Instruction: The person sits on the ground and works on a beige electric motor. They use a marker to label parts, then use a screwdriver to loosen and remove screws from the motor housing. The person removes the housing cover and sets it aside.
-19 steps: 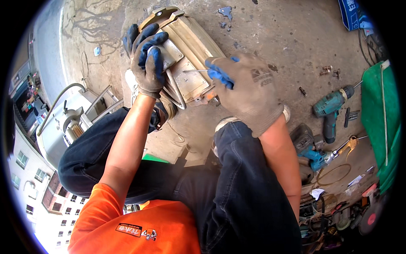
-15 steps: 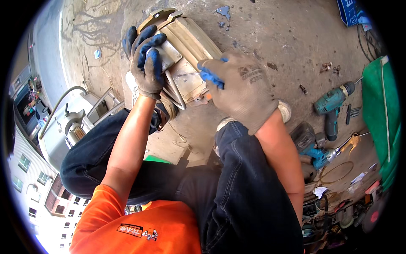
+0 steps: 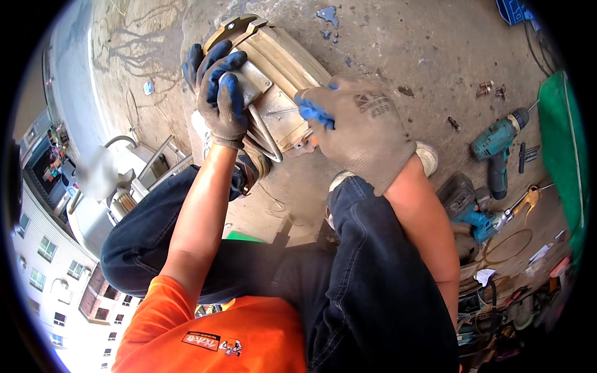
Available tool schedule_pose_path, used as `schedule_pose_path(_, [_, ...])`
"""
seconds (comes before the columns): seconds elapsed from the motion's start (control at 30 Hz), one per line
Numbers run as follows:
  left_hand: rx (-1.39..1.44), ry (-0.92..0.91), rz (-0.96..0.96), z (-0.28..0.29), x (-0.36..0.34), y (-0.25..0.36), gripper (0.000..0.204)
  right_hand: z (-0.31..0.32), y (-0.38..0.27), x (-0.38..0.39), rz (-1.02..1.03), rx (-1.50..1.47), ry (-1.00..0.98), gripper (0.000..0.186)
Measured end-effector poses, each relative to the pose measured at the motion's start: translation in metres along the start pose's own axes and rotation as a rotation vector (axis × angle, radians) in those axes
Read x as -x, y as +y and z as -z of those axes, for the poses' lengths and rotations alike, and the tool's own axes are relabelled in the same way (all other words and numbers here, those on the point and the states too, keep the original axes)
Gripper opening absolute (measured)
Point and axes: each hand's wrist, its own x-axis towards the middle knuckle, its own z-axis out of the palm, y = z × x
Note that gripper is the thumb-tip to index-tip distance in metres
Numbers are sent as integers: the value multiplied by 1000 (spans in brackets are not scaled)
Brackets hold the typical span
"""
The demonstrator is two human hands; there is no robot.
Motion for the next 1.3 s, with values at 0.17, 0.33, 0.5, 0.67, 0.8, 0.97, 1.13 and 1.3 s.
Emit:
schedule_pose_path(0.17, [3,3,51,-1,-1,8,28,2,11,10,-135,-94,75,27])
schedule_pose_path(0.33, [13,-14,56,0,-1,7,28,-10,16,6,31,-52,89,27])
schedule_pose_path(0.5, [20,-37,44,-1,-1,5,30,-1,19,5,-28,-31,108,25])
schedule_pose_path(0.67, [-112,-34,-25,-3,-2,7,40,2,21,14,-76,-102,100,24])
schedule_pose_path(0.8, [-85,-34,-55,-6,-4,7,41,-7,20,23,53,-49,215,26])
schedule_pose_path(0.97, [-82,-35,-75,-3,-2,1,42,11,16,23,87,140,52,37])
schedule_pose_path(1.13, [-111,-43,-88,-4,-3,3,42,6,8,41,234,152,-105,48])
schedule_pose_path(1.3, [-102,-36,-78,-5,-3,5,42,3,3,47,241,234,-210,52])
